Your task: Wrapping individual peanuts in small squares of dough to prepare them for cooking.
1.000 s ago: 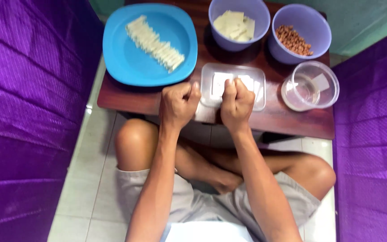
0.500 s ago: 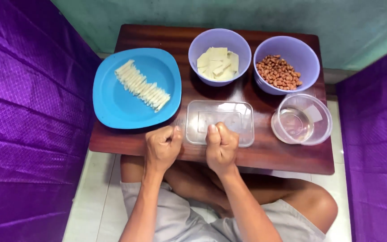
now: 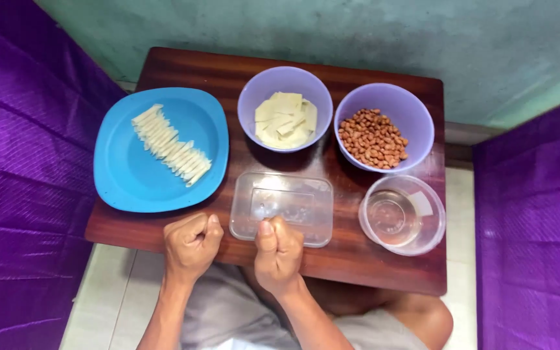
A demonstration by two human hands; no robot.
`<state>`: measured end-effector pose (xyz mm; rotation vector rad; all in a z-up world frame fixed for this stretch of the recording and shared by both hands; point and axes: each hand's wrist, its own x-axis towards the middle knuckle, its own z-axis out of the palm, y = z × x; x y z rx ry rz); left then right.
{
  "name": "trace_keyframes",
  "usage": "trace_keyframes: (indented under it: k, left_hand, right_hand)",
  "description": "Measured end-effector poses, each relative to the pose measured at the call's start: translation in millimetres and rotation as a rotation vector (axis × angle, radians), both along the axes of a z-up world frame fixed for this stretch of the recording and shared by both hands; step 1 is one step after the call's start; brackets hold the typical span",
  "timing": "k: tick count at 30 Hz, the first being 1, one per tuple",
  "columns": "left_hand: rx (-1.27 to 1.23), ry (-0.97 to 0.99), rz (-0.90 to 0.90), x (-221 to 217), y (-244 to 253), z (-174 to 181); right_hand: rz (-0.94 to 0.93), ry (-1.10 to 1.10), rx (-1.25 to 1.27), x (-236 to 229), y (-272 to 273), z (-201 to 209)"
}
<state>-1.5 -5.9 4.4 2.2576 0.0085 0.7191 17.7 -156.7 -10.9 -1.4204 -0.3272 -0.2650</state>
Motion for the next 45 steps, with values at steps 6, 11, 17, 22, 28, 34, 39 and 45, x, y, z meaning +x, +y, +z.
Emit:
trace_keyframes:
  k: [6,11,17,22,28,34,39,45]
  left_hand:
    - [0.001,0.035,-0.035,1.4,4.3,-0.2]
    - [-0.114,0.105,-0.117,6.9,11.8,11.7]
    - [-0.173,-0.013,-0.348,44.2,1.5,42.6]
    - [-0.030,-0.224,-0.381,132.8,-1.6,83.0]
    - [-0.076,-0.055,-0.232,201.4,-1.4,61.6]
    - [-0.169,0.142,-0.303,206.3,-6.2,45.3]
    - [-0.139,0.241,-0.331,206.1,-9.7,33.7]
    - [-0.095,0.173,-0.357,206.9,-2.2,32.3]
  right_hand:
    - [0.023,-0.012,-0.040,-3.5,-1.2,-3.6]
    - [-0.136,0.100,-0.110,0.3,-23.3,-16.7]
    - [-0.131,0.290,-0.130,-0.8,-43.3,11.1]
    - [-0.299,0.029,-0.608,33.7,-77.8,82.9]
    - [-0.368,-0.118,-0.919,121.0,-123.8,121.2]
    - [0.065,0.295,-1.266,188.9,-118.8,116.3]
    - [0.180,0.340,-1.683,224.4,-120.3,49.3]
    - [0.119,0.204,-1.395,235.1,-139.6,72.4]
